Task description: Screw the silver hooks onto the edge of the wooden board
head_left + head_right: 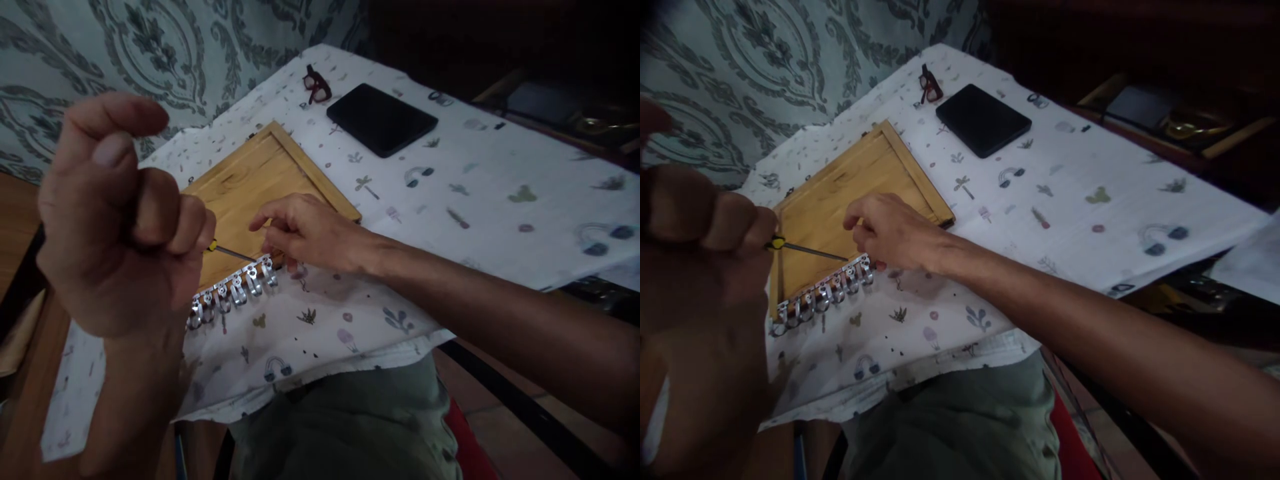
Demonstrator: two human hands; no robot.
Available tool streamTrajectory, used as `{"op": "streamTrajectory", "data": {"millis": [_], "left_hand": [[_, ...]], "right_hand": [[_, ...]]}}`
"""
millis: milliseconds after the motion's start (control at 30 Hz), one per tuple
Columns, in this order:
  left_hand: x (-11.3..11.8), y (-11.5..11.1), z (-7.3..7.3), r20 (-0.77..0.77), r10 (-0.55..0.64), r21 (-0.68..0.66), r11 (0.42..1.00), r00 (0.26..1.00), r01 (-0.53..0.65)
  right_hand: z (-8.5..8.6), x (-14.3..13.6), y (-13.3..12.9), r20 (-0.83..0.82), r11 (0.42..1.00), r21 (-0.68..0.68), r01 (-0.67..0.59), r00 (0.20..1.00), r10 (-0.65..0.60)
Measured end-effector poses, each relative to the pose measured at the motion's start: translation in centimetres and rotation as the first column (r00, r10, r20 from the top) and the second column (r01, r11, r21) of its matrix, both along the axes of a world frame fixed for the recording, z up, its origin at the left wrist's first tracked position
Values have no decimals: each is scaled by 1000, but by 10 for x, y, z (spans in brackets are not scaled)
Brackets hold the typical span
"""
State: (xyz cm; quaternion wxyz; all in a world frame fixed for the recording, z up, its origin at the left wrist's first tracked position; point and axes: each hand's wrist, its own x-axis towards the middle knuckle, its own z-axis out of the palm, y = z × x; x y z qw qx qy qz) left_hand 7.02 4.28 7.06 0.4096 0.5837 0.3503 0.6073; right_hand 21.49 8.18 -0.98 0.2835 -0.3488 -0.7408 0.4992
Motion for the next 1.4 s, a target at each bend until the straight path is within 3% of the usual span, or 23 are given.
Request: {"op": "streamTrajectory", "data": {"millis": [167,300,567,767,1400], "left_hand": [[3,4,-7,9,-33,32,999,999,33],[8,7,-14,49,16,31,999,999,-17],[10,4,-18,33,-7,28,1000,999,6],[12,1,-18,-6,45,-45,998,999,-45],[9,-3,-22,28,-65,16,998,998,65]], "right_hand": [[5,0,-1,39,999,-34,8,999,-7],[7,0,-2,61,998,-64,-6,998,10],[3,0,-2,48,998,-58,-34,998,36],[4,0,-2,57,998,-53,-36,998,39],[3,0,-2,48,997,-37,-69,996,71]]}}
